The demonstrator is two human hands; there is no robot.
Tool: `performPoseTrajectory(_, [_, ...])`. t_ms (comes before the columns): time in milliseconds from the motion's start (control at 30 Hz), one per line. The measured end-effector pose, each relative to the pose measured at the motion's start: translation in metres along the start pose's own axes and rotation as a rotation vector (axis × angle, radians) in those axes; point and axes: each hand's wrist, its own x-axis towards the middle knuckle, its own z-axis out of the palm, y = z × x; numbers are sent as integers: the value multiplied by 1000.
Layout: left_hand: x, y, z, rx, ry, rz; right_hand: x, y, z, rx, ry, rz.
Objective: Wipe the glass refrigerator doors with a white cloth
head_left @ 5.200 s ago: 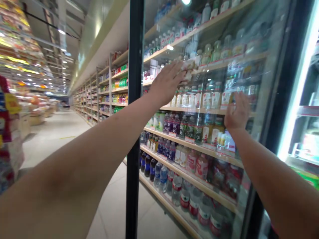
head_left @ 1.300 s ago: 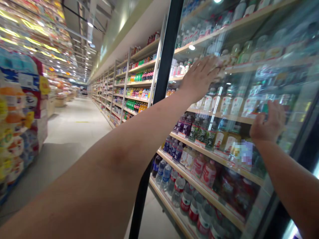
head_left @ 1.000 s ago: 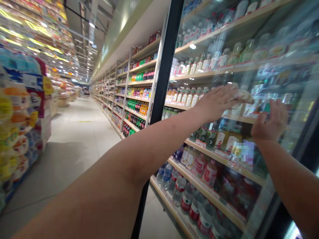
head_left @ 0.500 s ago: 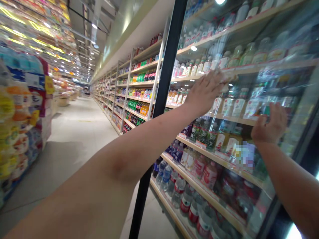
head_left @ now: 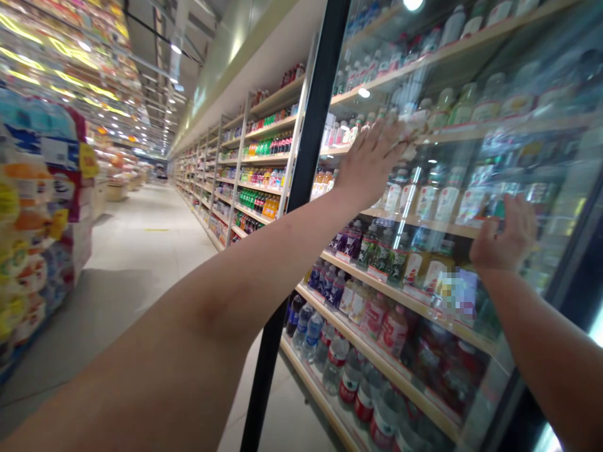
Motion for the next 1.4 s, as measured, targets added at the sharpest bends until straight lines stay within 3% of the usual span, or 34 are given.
performPoseTrajectory(133, [-20,21,0,37,-94,200,-1,1,-1,2,-1,-15])
performPoseTrajectory(233, [-23,17,-5,71,-145,323,-1,5,0,1,-4,-43])
performPoseTrajectory(300, [-15,2,-8,80,-114,256,-2,7,2,-6,-5,-44])
performPoseTrajectory(400, [3,-21,-7,51,-10,-23,-2,8,3,-7,3,-45])
performPoseTrajectory(467, [10,-25,-2,4,46,-141,-1,9,3,-4,16,-56])
performPoseTrajectory(567, [5,-4,6,-33,34,-95,-1,9,3,-5,12,-47])
performPoseTrajectory(667, [-9,27,7,-18,-87,113,-1,8,2,-15,-15,-25])
performPoseTrajectory(767, [-10,36,2,-17,-161,269,-1,6,1,0,-7,-29])
performPoseTrajectory(833, [2,26,-1,-25,-133,221,-1,3,1,18,6,-28])
performPoseTrajectory(967, [37,-2,0,-64,-17,-17,-1,0,-1,30,7,-17])
performPoseTrajectory(1067, [47,5,5,-73,14,-68,0,-1,-1,25,-7,-10])
performPoseTrajectory(1167, [36,38,7,-46,-78,41,0,-1,-2,19,-22,-3])
performPoseTrajectory(1267, [18,72,8,2,-200,258,-1,-1,-2,14,-24,-3])
performPoseTrajectory(1333, [13,82,7,17,-244,376,-1,-2,-2,13,-20,-4])
performPoseTrajectory(1400, [16,78,4,21,-264,410,-2,-3,-2,18,-6,-5])
